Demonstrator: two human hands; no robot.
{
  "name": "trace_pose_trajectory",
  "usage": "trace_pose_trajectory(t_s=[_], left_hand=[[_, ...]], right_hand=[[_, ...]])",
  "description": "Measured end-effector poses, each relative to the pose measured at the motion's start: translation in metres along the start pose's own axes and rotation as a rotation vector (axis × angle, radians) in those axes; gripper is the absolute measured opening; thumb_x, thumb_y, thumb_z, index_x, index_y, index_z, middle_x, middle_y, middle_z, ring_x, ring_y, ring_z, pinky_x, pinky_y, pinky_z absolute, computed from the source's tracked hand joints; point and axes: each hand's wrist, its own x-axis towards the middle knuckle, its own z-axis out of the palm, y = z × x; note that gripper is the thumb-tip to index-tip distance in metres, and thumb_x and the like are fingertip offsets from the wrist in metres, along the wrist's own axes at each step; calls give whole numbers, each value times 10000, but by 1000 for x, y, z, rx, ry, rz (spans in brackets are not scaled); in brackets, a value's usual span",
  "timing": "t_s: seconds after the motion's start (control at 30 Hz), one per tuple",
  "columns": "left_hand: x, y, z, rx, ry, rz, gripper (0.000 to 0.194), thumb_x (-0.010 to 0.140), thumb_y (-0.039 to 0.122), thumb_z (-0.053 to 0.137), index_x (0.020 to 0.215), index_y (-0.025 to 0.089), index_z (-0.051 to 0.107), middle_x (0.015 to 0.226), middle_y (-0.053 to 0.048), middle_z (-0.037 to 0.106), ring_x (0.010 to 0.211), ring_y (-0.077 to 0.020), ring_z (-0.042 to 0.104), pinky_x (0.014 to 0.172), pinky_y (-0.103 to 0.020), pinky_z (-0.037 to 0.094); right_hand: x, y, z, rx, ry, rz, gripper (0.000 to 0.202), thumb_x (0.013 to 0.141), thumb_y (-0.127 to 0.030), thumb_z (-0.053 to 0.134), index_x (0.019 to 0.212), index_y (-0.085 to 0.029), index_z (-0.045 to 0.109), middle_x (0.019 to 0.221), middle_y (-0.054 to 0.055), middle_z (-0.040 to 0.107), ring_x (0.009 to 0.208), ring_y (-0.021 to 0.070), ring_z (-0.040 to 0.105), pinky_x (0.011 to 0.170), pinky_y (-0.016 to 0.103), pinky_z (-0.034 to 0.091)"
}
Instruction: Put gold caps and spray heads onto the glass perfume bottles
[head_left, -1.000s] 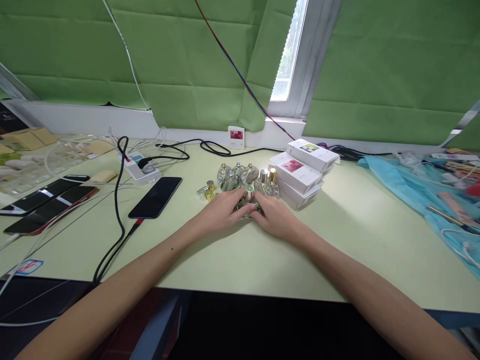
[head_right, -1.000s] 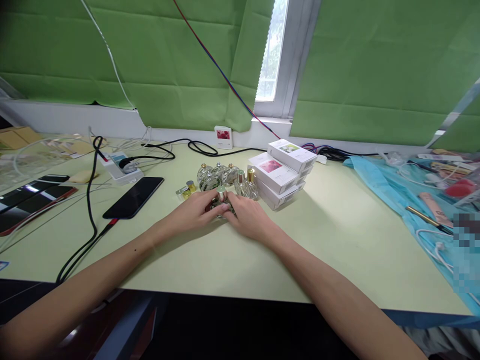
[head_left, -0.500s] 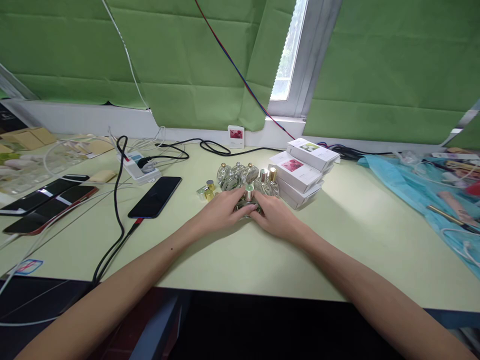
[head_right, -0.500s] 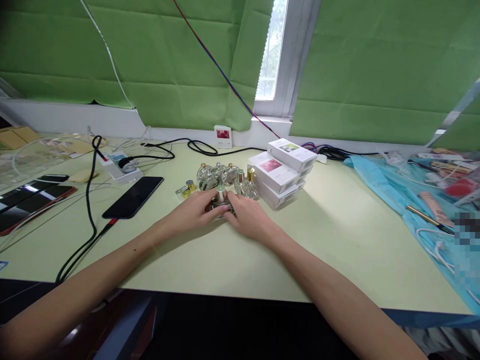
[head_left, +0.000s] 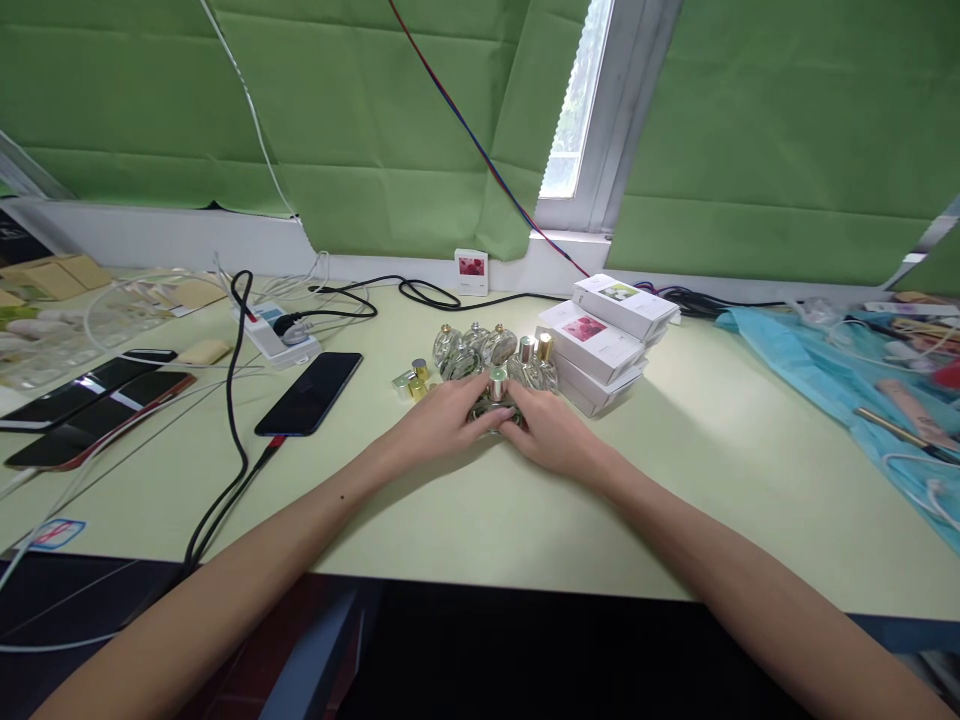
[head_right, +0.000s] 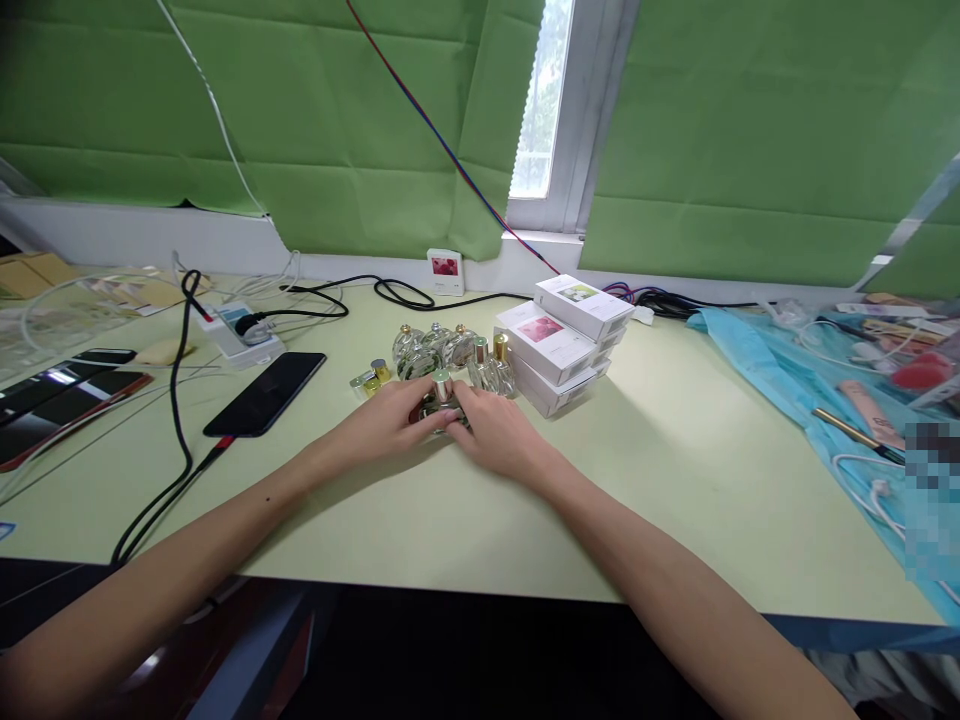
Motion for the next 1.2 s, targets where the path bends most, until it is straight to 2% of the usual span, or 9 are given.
trace_pose_trajectory(t_s=[1.2], left_hand=[[0, 0, 0, 20, 5, 17, 312, 1008, 497, 515, 903, 204, 536, 765, -27, 631, 696, -210, 576, 608, -304, 308]], right_hand=[[0, 2, 2, -5, 6, -9, 121, 1007, -220, 493, 1116, -175, 520, 978, 84, 687, 801, 219, 606, 665, 288, 350]])
